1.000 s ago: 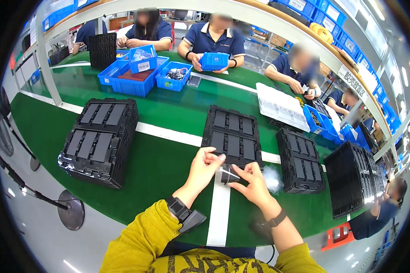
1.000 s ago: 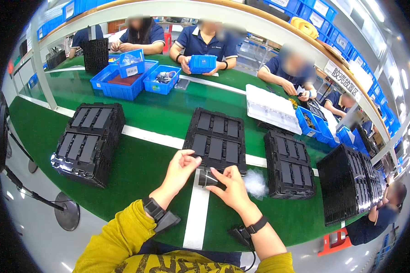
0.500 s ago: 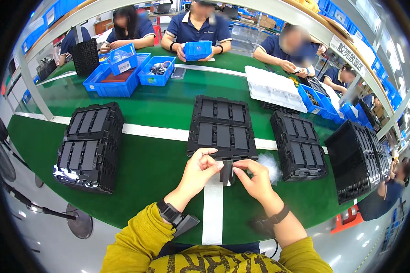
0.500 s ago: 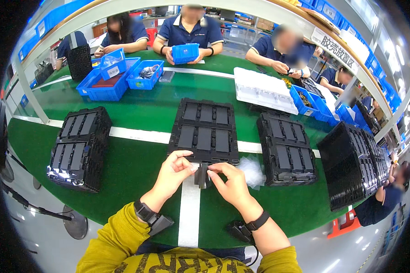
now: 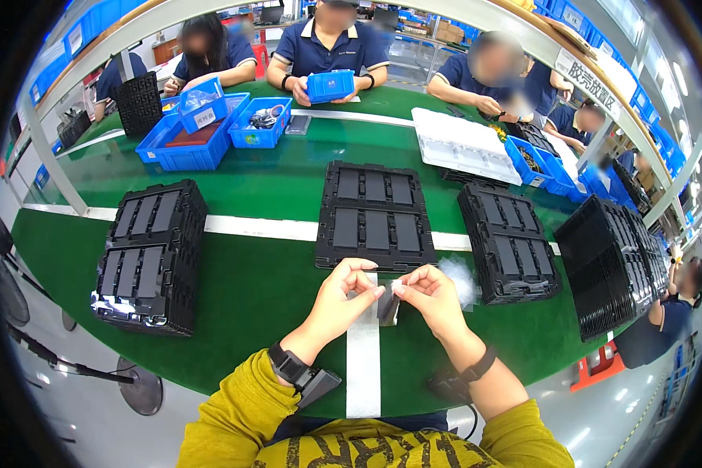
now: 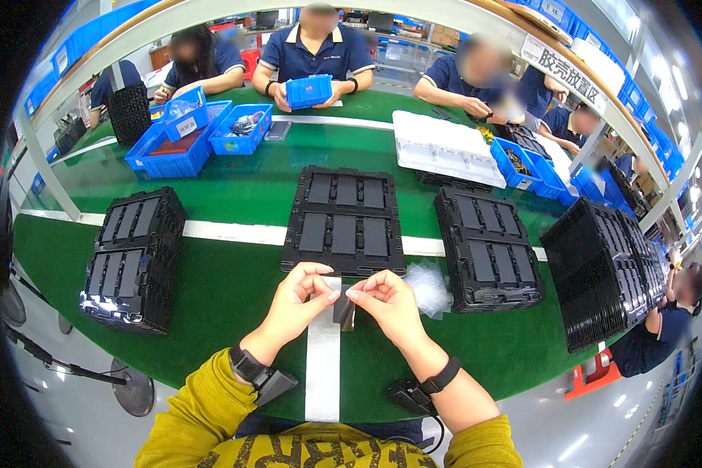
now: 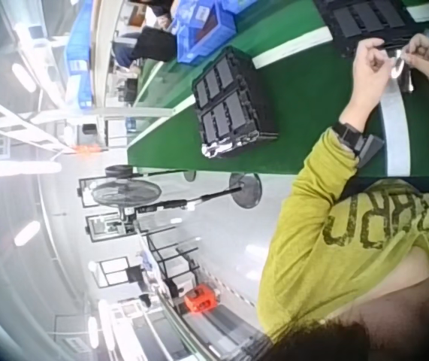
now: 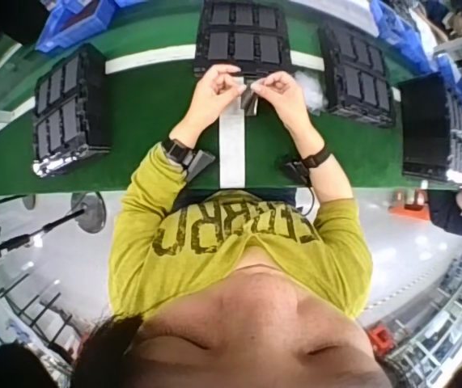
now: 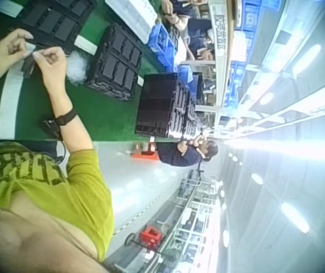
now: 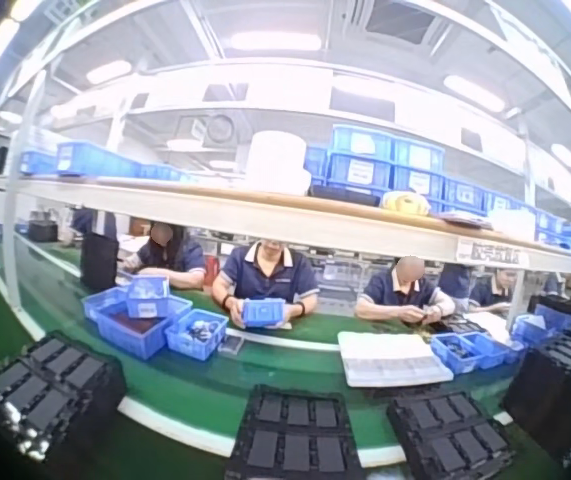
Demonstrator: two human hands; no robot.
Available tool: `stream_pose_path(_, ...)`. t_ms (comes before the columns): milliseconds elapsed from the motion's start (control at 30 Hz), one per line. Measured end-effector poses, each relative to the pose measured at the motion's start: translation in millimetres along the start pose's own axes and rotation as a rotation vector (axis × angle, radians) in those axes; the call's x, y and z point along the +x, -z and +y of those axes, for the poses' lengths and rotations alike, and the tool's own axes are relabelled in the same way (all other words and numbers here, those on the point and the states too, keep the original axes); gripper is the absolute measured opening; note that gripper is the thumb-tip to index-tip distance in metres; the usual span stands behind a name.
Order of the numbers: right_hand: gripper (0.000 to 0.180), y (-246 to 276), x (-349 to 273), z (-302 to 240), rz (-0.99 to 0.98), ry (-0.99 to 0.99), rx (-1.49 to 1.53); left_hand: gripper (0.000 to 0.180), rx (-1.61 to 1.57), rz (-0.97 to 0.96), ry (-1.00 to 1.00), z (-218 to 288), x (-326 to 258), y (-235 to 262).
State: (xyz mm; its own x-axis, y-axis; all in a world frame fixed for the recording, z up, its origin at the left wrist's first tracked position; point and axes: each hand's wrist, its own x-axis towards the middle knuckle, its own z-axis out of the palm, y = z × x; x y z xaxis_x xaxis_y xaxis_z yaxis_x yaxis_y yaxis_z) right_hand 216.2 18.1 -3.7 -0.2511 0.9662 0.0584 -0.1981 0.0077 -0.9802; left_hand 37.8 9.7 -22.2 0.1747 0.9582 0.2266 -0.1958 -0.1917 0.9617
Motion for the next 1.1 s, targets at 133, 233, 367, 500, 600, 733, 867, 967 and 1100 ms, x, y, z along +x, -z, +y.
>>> stream_pose_path(133, 0.016, 1, 1, 2, 0.021, 0.039, -0.001, 0.035, 0.038, 0.011, -0.051, 2, -1, 0)
stream_pose_path(233, 0.014, 3, 2, 2, 0.050, 0.025, -0.004, 0.035, 0.046, 0.034, -0.071, 1, 0, 1)
stream_pose_path(367, 0.009, 13, 4, -3, 0.026, 0.002, 0.023, 0.032, 0.052, 0.080, -0.088, -2, 2, -1)
stream_pose_path(500, 0.006, 34, 10, -23, -0.049, -0.077, -0.261, 0.027, 0.087, 0.217, -0.150, -5, 3, 6)
stream_pose_path(600, 0.012, 58, 7, -45, 0.031, -0.119, -0.880, 0.026, -0.012, 0.229, -0.074, -3, 4, 13)
stream_pose_path(733, 0.010, 78, 7, -26, 0.214, 0.127, -1.369, 0.029, -0.026, 0.043, 0.091, -3, 5, 21)
stream_pose_path(867, 0.009, 85, 14, -14, 0.383, 0.292, -1.518, 0.031, 0.394, -0.095, 0.128, 7, 3, 21)
stream_pose_path(967, 0.012, 83, 13, -14, 0.386, 0.295, -1.538, 0.028, 0.869, -0.097, -0.079, 10, -3, 24)
stream_pose_path(1100, 0.018, 87, 15, -12, 0.381, 0.287, -1.568, 0.027, 0.965, -0.131, -0.023, 15, -1, 22)
